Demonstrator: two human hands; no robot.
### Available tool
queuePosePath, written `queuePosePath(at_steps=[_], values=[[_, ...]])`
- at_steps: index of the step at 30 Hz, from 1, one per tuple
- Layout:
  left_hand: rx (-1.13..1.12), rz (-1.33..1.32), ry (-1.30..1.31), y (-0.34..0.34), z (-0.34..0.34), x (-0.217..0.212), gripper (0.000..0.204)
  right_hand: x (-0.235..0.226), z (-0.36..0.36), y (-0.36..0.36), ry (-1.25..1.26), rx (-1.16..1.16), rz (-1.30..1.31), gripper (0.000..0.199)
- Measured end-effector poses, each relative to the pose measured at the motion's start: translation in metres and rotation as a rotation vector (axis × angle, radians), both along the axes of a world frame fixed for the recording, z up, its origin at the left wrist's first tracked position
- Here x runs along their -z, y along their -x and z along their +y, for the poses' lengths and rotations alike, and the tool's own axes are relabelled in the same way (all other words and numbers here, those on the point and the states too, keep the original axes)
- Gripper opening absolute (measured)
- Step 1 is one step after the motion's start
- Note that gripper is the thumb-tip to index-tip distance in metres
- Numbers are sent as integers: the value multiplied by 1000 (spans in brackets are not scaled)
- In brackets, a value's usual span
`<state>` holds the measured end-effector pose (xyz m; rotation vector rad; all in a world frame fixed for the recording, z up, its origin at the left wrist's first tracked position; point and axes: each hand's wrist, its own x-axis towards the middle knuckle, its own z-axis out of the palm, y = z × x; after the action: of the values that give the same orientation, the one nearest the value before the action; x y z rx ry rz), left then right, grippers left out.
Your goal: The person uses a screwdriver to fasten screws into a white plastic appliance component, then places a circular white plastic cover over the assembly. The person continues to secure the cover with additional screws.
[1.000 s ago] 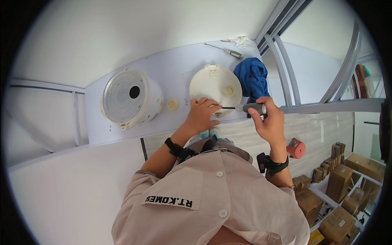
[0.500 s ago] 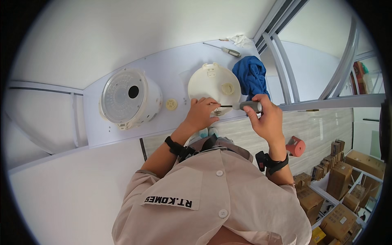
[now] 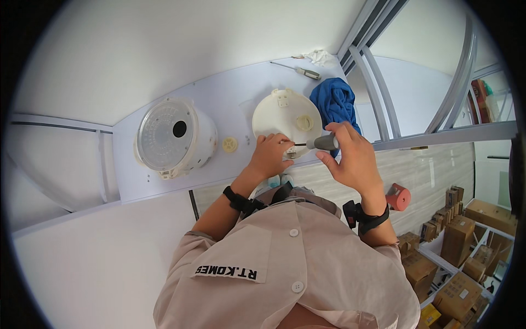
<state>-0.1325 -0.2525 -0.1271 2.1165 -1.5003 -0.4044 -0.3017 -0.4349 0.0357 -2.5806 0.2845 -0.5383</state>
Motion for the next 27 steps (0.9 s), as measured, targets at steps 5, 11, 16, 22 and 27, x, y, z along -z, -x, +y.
queuePosePath(at_steps=[5, 11, 16, 22, 27], values=[[-5, 12, -1, -2, -1, 1, 55, -2, 1, -3, -144, -143, -32, 48], [4, 61, -31, -6, -1, -1, 55, -6, 1, -14, 90, -41, 0, 40], [19, 75, -14, -8, -2, -3, 56, -3, 4, -16, 146, 78, 224, 48], [22, 59, 52, -10, -2, -2, 54, -18, 5, -18, 77, -26, 33, 49], [38, 73, 36, -11, -5, -5, 54, -13, 1, -21, 38, -56, 35, 43]])
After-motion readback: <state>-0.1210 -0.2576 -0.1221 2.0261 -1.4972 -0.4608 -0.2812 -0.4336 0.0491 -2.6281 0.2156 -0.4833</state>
